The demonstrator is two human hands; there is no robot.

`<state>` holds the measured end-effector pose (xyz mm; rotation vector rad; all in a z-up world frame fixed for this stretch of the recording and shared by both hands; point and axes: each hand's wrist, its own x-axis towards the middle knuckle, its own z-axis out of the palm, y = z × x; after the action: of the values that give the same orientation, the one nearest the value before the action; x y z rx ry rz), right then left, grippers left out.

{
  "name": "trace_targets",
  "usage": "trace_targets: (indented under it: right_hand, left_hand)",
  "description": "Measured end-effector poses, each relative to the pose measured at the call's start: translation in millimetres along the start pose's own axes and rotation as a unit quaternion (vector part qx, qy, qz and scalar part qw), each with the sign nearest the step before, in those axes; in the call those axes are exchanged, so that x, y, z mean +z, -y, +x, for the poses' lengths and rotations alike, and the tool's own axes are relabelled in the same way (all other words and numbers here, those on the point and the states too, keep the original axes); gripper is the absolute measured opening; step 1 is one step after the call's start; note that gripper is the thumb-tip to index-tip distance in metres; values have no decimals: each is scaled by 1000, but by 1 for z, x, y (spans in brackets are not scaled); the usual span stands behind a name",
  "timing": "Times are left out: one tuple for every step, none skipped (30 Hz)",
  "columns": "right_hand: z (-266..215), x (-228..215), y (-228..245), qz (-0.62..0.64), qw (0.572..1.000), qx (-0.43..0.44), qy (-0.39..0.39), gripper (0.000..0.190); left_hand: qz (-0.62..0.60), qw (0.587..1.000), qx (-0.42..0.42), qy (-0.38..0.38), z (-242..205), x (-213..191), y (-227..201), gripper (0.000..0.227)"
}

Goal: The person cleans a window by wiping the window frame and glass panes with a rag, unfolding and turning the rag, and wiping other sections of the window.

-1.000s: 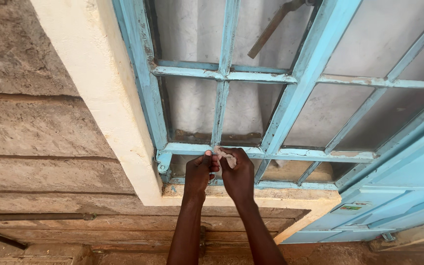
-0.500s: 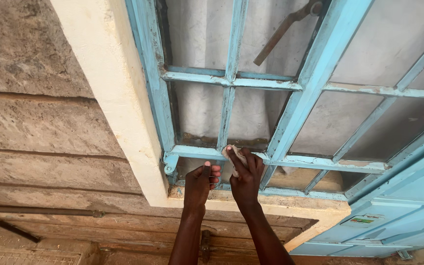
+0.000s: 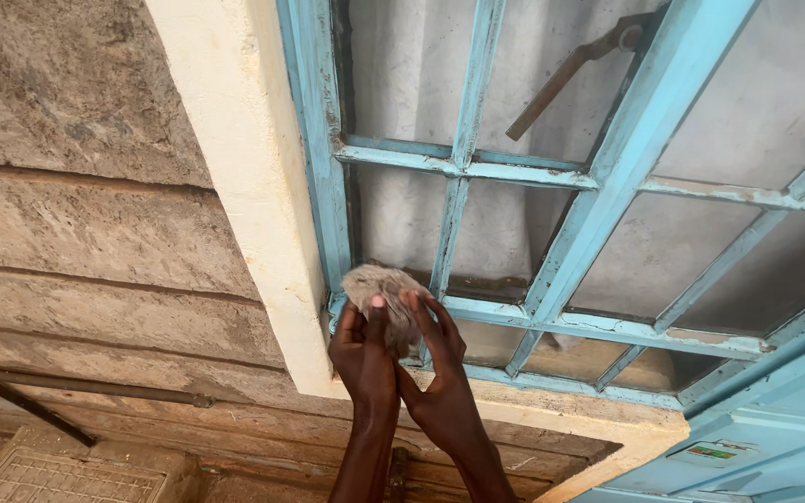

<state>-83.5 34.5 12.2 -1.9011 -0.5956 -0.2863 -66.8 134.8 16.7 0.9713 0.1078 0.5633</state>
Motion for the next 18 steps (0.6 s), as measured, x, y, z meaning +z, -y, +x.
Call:
trace_targets:
  right_hand:
    - [2,-4,2,10,1000,-22,-7,93]
    - [4,-8,4,10,1000,-23,-9,93]
    - [4,-13,4,22,998,-46,-46,85]
    - [4,-17,2,35,994,-70,-83,78]
    - [4,-22,-1,34,994,-69,-83,78]
    - [4,-25,-6,42,993,-48,-100,72]
    - [4,-29,-12,49,992,-29,-116,66]
    - [1,-31,-18,48,992,-29,-115,66]
    - [-1,-32,-23,55,990,-14,-125,58]
    - [-4,-33,-29,63,989,1,-136,51]
    - [-4,-33,-34,62,989,-2,-136,51]
    - [-5,-33,-38,83,985,27,-150,45]
    - [-8,-33,-42,105,980,59,-162,39]
    - [-9,-34,-45,105,980,59,-161,39]
    - [-9,-35,-47,99,979,66,-167,34]
    - [-10,-36,-48,93,978,72,-173,29]
    - [-12,-38,-49,92,978,75,-169,29]
    - [-14,-40,-49,94,977,76,-175,28]
  left_hand:
    - [28,997,46,-54,3,8,-7,39]
    - [57,988,92,-109,10,17,-13,38]
    - [57,988,91,-108,21,26,-17,38]
    - [93,970,198,-105,33,34,-20,32]
    - [127,939,302,-102,43,39,-19,27]
    - [127,940,301,-101,51,42,-14,27]
    - [238,885,386,-104,60,46,-5,27]
    - [344,811,462,-102,67,47,6,28]
    - [343,811,462,-104,69,45,21,28]
    - [343,815,463,-66,63,40,37,31]
    - [341,817,464,-27,54,34,52,37]
    - [374,821,431,-22,36,24,67,37]
    - [409,823,394,-16,21,16,77,37]
    - [409,823,394,-16,21,14,83,37]
    - [407,828,384,-20,22,13,85,39]
    - [406,834,374,-24,24,14,83,42]
    - [407,834,371,-26,27,15,80,42]
    - [398,821,406,-46,35,17,72,38]
